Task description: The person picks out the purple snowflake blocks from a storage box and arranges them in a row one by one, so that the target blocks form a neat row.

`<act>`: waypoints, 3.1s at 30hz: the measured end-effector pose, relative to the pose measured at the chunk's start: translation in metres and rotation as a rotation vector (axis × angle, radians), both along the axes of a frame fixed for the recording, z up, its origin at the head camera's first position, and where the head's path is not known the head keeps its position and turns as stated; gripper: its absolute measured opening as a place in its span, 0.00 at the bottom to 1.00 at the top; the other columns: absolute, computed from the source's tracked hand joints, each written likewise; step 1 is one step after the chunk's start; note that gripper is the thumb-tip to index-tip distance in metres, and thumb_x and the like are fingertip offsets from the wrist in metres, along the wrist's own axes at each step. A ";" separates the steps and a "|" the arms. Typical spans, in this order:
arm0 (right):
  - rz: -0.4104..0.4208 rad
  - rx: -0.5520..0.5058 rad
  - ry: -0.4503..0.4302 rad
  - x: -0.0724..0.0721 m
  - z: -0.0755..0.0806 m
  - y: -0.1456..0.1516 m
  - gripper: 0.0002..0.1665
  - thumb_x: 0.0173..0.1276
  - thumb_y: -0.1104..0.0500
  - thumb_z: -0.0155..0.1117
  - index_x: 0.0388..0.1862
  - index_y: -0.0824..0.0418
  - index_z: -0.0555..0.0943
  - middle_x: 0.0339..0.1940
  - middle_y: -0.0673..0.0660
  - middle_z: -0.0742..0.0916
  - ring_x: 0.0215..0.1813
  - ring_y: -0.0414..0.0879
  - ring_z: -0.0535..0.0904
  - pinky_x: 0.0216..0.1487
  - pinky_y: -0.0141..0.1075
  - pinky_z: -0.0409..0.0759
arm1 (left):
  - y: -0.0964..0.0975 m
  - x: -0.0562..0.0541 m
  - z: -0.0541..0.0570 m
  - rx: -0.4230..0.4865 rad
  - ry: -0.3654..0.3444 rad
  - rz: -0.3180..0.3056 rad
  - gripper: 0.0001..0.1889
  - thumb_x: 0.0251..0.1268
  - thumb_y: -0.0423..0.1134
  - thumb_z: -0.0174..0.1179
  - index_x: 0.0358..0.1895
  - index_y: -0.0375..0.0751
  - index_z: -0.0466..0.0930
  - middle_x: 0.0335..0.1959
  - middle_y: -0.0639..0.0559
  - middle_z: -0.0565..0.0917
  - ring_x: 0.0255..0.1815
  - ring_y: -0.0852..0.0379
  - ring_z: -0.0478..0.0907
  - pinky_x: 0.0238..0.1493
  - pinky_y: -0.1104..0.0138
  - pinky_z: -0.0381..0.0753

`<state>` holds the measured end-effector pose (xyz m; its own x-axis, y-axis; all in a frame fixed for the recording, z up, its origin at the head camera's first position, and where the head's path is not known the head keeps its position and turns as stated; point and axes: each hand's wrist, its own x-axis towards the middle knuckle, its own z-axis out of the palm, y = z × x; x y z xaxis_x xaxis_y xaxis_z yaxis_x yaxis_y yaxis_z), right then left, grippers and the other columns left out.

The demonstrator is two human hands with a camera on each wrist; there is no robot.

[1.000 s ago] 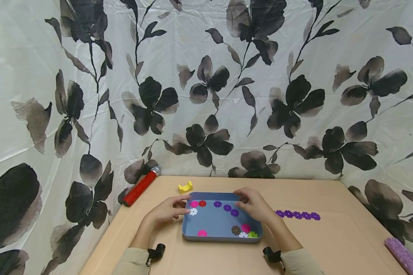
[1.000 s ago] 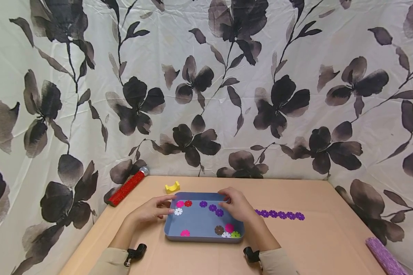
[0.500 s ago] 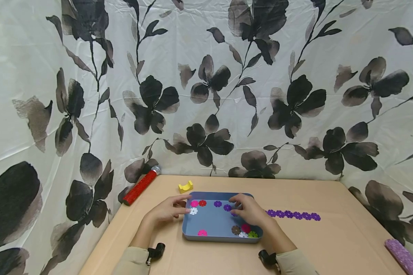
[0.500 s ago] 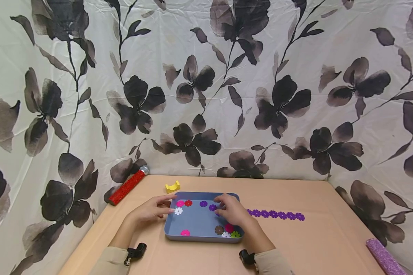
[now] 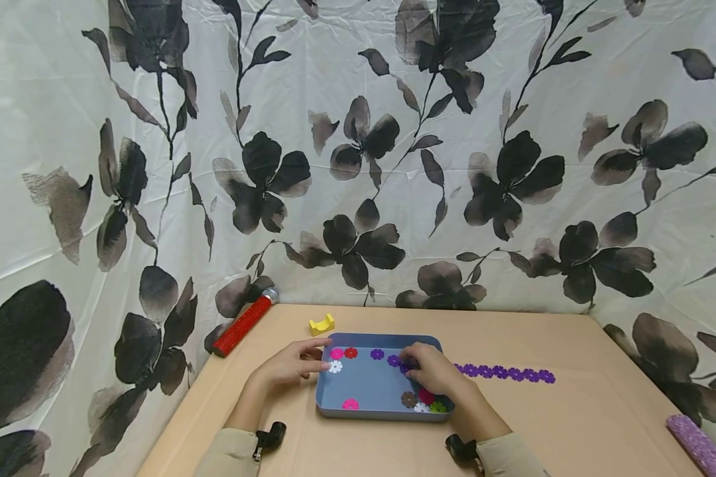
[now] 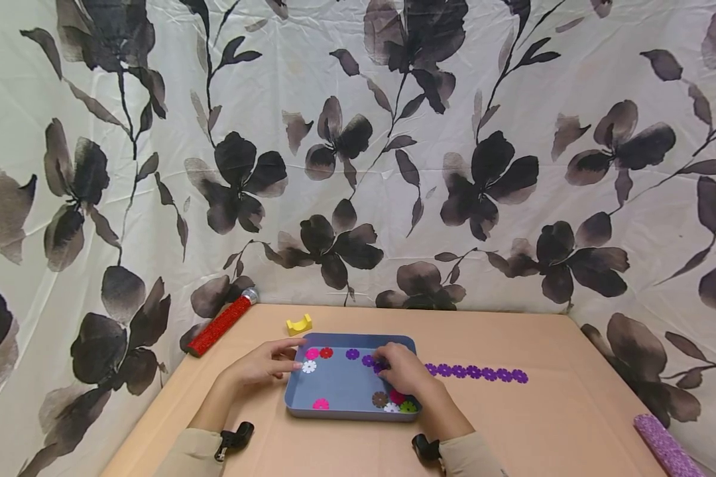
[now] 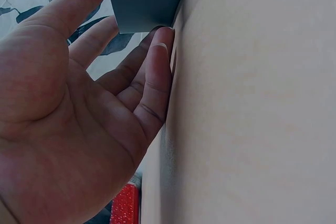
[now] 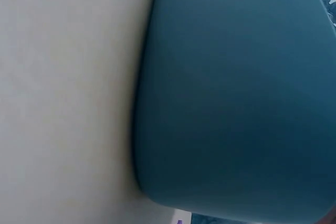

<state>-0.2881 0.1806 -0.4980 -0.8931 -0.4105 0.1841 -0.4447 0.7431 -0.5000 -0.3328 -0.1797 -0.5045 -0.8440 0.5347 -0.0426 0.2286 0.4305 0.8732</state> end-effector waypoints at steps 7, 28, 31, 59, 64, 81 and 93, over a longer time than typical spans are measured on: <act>-0.011 0.028 0.001 0.001 -0.001 -0.001 0.12 0.66 0.71 0.72 0.47 0.62 0.87 0.43 0.55 0.86 0.45 0.47 0.81 0.53 0.50 0.84 | 0.000 0.000 0.000 0.001 0.003 -0.006 0.34 0.71 0.45 0.68 0.77 0.41 0.69 0.59 0.39 0.83 0.50 0.50 0.80 0.41 0.60 0.83; 0.009 -0.198 -0.005 -0.004 0.012 0.022 0.10 0.67 0.68 0.73 0.47 0.62 0.90 0.45 0.51 0.87 0.44 0.43 0.80 0.46 0.29 0.82 | 0.000 -0.001 0.000 0.000 0.008 -0.001 0.33 0.71 0.46 0.68 0.77 0.43 0.70 0.59 0.38 0.83 0.51 0.50 0.80 0.42 0.60 0.83; -0.008 -0.236 -0.004 -0.002 0.017 0.028 0.11 0.67 0.68 0.73 0.48 0.62 0.90 0.47 0.52 0.87 0.45 0.44 0.81 0.47 0.29 0.83 | 0.000 0.000 0.001 -0.001 0.008 -0.001 0.34 0.71 0.46 0.68 0.77 0.44 0.70 0.60 0.38 0.83 0.52 0.50 0.80 0.42 0.60 0.83; -0.243 -0.305 0.099 0.001 0.034 0.124 0.15 0.68 0.68 0.72 0.54 0.64 0.88 0.49 0.58 0.87 0.49 0.52 0.87 0.47 0.23 0.82 | -0.001 0.000 0.000 -0.003 -0.005 0.007 0.35 0.70 0.48 0.69 0.77 0.43 0.69 0.61 0.38 0.83 0.55 0.49 0.80 0.44 0.60 0.84; -0.293 -0.293 0.105 0.005 0.038 0.144 0.16 0.70 0.66 0.71 0.56 0.64 0.87 0.52 0.61 0.87 0.51 0.55 0.86 0.46 0.21 0.80 | -0.001 0.000 0.001 0.008 -0.006 0.002 0.35 0.70 0.47 0.69 0.77 0.42 0.69 0.61 0.37 0.83 0.54 0.49 0.80 0.44 0.60 0.84; -0.442 -0.348 0.009 0.022 0.029 0.208 0.23 0.76 0.54 0.67 0.64 0.64 0.82 0.61 0.67 0.86 0.51 0.32 0.81 0.46 0.21 0.80 | -0.001 0.001 0.003 0.015 -0.016 0.005 0.33 0.71 0.44 0.68 0.77 0.43 0.70 0.62 0.38 0.82 0.53 0.50 0.79 0.43 0.60 0.83; -0.507 -0.290 -0.082 0.037 0.017 0.246 0.25 0.78 0.56 0.65 0.67 0.68 0.79 0.64 0.72 0.83 0.63 0.66 0.78 0.44 0.24 0.81 | 0.000 0.001 0.002 0.011 -0.020 0.007 0.34 0.71 0.46 0.68 0.77 0.42 0.69 0.62 0.38 0.82 0.54 0.49 0.79 0.43 0.61 0.83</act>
<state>-0.2511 0.4261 -0.4812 -0.9808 0.1279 0.1475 -0.0213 0.6809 -0.7321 -0.3317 -0.1798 -0.5027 -0.8469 0.5290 -0.0538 0.2075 0.4221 0.8825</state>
